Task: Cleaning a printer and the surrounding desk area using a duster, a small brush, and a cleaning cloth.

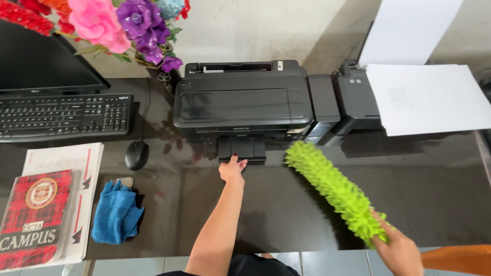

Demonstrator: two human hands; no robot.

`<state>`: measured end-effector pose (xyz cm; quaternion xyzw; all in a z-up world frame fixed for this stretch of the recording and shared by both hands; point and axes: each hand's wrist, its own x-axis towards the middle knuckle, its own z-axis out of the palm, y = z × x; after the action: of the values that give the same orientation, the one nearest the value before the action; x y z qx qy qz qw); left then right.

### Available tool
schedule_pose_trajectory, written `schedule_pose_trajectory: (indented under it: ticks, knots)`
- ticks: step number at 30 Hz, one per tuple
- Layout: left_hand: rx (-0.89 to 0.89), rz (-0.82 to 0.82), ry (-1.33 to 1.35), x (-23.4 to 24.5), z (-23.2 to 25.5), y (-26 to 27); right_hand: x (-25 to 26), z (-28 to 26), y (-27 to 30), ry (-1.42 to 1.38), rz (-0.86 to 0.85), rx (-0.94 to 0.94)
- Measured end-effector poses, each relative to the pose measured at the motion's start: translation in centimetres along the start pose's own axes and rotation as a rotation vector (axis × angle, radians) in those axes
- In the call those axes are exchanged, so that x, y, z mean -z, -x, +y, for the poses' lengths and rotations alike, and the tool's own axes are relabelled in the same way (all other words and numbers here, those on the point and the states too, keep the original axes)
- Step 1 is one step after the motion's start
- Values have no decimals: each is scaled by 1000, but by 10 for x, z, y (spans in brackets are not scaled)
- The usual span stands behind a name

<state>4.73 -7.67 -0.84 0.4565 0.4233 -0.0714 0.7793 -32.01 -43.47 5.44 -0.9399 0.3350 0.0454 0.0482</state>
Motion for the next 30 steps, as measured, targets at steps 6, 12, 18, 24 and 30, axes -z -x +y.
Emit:
schedule_pose_trajectory:
  ticks: [6,12,18,24,30]
  knots:
    - [-34,-111,-63,9,-5,-15,54,-130,-25,49,-208,132]
    - [-37,-159,-112,15,5,-11,114,-191,-27,69,-355,-6]
    - [7,-158,-48,14,2,-3,204,-151,-23,191,-417,-278]
    - [20,-7,-49,-3,6,-3,158,-116,-29,27,-418,-359]
    - [-16,37,-82,-38,23,-17,123,-89,-14,-98,-357,-466]
